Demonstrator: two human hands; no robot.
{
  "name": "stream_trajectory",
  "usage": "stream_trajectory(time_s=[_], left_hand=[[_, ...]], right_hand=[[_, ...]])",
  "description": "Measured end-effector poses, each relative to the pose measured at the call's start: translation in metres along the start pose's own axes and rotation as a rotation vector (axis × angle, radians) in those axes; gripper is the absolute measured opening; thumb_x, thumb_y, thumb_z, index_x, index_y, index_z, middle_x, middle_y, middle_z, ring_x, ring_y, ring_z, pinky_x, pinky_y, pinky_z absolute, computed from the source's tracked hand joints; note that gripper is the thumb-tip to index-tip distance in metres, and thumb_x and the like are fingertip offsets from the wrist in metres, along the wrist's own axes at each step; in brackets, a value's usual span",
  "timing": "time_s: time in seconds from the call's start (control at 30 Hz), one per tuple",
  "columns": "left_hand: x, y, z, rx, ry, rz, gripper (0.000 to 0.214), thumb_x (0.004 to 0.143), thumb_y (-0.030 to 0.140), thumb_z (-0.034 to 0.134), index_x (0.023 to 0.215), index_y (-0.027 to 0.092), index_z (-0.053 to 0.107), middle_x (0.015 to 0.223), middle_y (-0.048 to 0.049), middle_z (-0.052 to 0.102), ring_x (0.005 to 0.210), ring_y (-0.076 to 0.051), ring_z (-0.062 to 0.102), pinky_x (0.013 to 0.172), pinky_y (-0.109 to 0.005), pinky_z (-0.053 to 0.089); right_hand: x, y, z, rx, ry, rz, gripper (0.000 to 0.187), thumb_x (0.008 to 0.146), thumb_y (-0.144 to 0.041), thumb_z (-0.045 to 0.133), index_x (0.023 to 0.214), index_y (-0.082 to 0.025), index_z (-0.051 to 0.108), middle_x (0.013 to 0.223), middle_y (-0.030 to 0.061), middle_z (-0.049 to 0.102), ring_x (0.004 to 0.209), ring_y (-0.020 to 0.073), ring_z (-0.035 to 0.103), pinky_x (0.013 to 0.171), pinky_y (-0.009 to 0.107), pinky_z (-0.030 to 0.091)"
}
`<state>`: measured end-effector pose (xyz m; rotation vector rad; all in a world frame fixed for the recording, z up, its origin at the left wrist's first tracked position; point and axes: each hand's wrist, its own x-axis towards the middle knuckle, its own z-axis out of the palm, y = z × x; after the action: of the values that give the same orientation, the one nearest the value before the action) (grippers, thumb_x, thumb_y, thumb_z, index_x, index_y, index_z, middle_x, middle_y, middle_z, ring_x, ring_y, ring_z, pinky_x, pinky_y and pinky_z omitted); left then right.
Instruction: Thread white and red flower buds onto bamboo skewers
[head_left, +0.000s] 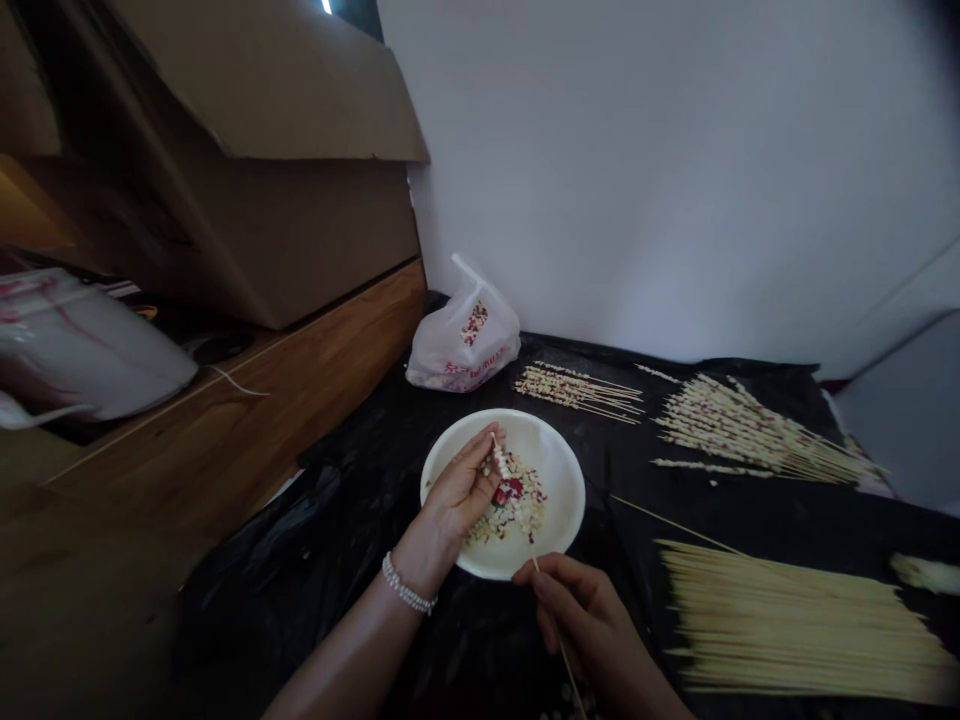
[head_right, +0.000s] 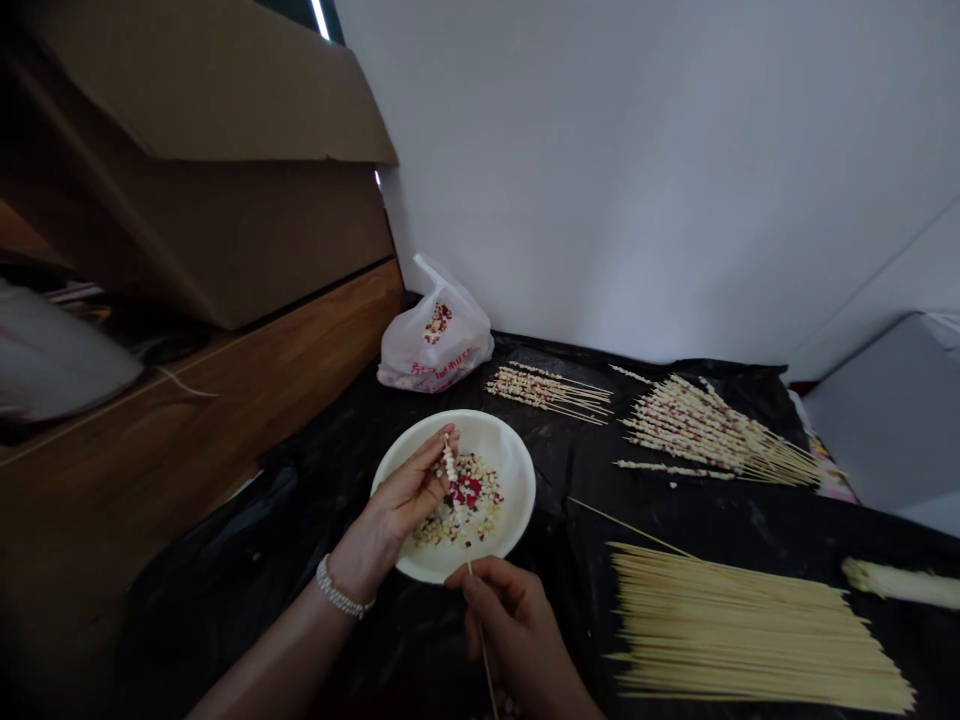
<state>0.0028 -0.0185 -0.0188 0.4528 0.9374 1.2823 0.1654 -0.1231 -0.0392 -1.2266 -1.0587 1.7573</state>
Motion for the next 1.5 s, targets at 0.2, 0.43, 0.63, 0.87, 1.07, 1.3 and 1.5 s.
stream_trajectory(time_s=[0.2, 0.43, 0.63, 0.87, 1.07, 1.3, 1.5], left_hand=[[0.014, -0.008, 0.001, -0.022, 0.019, -0.01, 0.032, 0.073, 0.0, 0.069, 0.094, 0.022, 0.077, 0.134, -0.0074, 0.068, 0.136, -0.027, 0.052, 0.104, -0.032, 0.049], [0.004, 0.001, 0.006, -0.03, 0.025, -0.046, 0.023, 0.076, 0.007, 0.072, 0.094, 0.021, 0.077, 0.129, -0.0092, 0.07, 0.137, -0.027, 0.051, 0.102, -0.034, 0.051], [0.001, 0.001, 0.008, 0.005, -0.005, -0.027, 0.02, 0.076, 0.012, 0.075, 0.094, 0.021, 0.078, 0.13, -0.0111, 0.069, 0.138, -0.029, 0.05, 0.105, -0.035, 0.049], [-0.01, 0.004, -0.003, 0.286, -0.165, 0.157, 0.034, 0.078, 0.019, 0.075, 0.112, 0.023, 0.076, 0.139, -0.0106, 0.064, 0.143, -0.032, 0.044, 0.115, -0.046, 0.04], [-0.002, 0.002, -0.002, 0.264, -0.098, 0.105, 0.024, 0.083, 0.023, 0.071, 0.106, 0.022, 0.076, 0.138, -0.0087, 0.065, 0.14, -0.031, 0.048, 0.116, -0.046, 0.04], [0.005, 0.002, 0.009, 0.048, 0.058, -0.053, 0.015, 0.078, 0.011, 0.074, 0.09, 0.019, 0.077, 0.128, -0.0103, 0.071, 0.136, -0.028, 0.052, 0.11, -0.036, 0.045], [0.004, 0.002, 0.012, -0.052, 0.113, -0.109, 0.016, 0.08, 0.008, 0.073, 0.093, 0.017, 0.077, 0.115, -0.009, 0.076, 0.117, -0.021, 0.064, 0.095, -0.025, 0.052]], right_hand=[[-0.001, -0.003, 0.001, 0.038, -0.01, -0.003, 0.048, 0.081, -0.065, 0.071, 0.082, -0.016, 0.072, 0.043, -0.0079, 0.047, 0.039, 0.0066, 0.029, 0.044, 0.022, 0.016], [0.0, -0.002, 0.001, 0.057, -0.012, 0.011, 0.049, 0.079, -0.066, 0.073, 0.081, -0.017, 0.072, 0.042, -0.0081, 0.047, 0.037, 0.0053, 0.028, 0.042, 0.021, 0.015], [0.001, -0.004, 0.001, 0.091, 0.0, 0.017, 0.05, 0.078, -0.067, 0.074, 0.082, -0.018, 0.072, 0.042, -0.0083, 0.047, 0.036, 0.0043, 0.027, 0.041, 0.021, 0.014], [0.001, -0.005, 0.002, 0.151, -0.013, 0.048, 0.052, 0.074, -0.068, 0.077, 0.08, -0.016, 0.072, 0.041, -0.0086, 0.048, 0.034, 0.0034, 0.027, 0.038, 0.019, 0.014], [-0.001, -0.005, 0.001, 0.182, -0.03, 0.05, 0.051, 0.076, -0.066, 0.077, 0.082, -0.016, 0.073, 0.042, -0.0084, 0.049, 0.033, 0.0023, 0.025, 0.037, 0.018, 0.013], [-0.001, -0.002, 0.001, 0.259, -0.034, 0.058, 0.045, 0.077, -0.061, 0.079, 0.081, -0.016, 0.074, 0.041, -0.0083, 0.049, 0.035, 0.0027, 0.026, 0.039, 0.019, 0.012], [0.0, -0.001, -0.001, 0.271, -0.006, 0.052, 0.043, 0.078, -0.058, 0.079, 0.084, -0.016, 0.075, 0.041, -0.0085, 0.048, 0.037, 0.0035, 0.025, 0.041, 0.021, 0.012]])
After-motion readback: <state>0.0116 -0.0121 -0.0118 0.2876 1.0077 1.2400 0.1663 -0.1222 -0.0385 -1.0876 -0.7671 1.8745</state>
